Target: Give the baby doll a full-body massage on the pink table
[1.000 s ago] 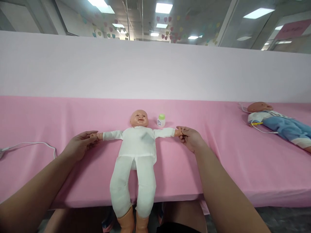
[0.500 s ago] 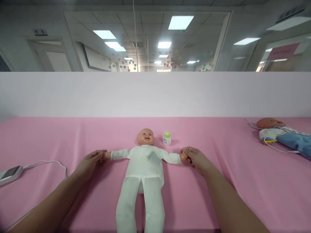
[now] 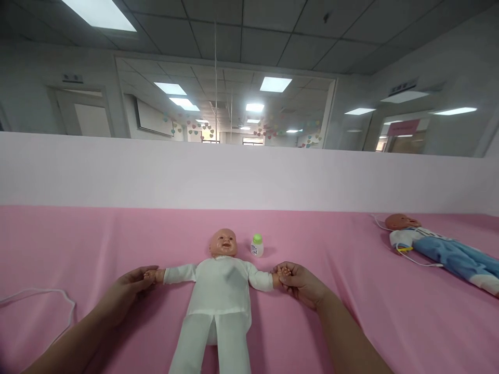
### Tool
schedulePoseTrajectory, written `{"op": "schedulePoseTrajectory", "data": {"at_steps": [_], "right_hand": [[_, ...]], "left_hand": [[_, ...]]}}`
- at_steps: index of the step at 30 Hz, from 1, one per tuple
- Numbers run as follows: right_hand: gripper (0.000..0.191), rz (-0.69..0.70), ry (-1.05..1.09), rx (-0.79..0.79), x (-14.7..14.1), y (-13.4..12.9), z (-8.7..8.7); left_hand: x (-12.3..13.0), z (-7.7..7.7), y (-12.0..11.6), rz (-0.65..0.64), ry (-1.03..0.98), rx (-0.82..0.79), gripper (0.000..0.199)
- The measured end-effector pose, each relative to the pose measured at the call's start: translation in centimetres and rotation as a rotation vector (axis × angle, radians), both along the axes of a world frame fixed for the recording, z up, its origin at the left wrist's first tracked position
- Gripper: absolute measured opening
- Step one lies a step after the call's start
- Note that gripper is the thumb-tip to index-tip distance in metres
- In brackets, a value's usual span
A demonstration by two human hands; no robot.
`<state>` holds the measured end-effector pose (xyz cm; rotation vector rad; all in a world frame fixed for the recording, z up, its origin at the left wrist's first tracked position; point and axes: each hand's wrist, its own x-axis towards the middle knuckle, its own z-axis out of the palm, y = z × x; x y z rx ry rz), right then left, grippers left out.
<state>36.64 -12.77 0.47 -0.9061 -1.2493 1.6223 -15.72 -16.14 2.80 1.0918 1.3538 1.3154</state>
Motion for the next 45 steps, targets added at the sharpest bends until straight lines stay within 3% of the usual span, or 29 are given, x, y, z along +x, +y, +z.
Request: {"op": "schedulePoseTrajectory", "data": {"at_steps": [9, 15, 21, 30, 39, 45], "right_hand": [[0.038, -0.082, -0.086, 0.031, -0.8, 0.9, -1.2], [0.043, -0.166, -0.072, -0.017, -0.7, 1.2, -1.3], [0.034, -0.080, 0.004, -0.084, 0.3, 1.1, -1.1], [0.034, 0.014, -0.078, 0.013, 0.2, 0.3, -0.5], [0.045, -0.250, -0.247, 0.037, -0.8, -0.2, 0.7], [0.043, -0.281, -0.128, -0.040, -0.2, 0.1, 0.7]], "left_hand": [[-0.1, 0.1, -0.2, 0.062, 0.160, 0.004, 0.071], [0.0, 0.0, -0.1, 0.091, 0.049, -0.006, 0.072], [-0.6, -0.6, 0.4, 0.016, -0.014, -0.013, 0.076], [0.0, 0.3, -0.4, -0.039, 0.147, -0.020, 0.052], [-0.5, -0.7, 0.5, 0.016, 0.143, 0.024, 0.068], [-0.6, -1.0, 0.8, 0.004, 0.095, 0.025, 0.070]]}}
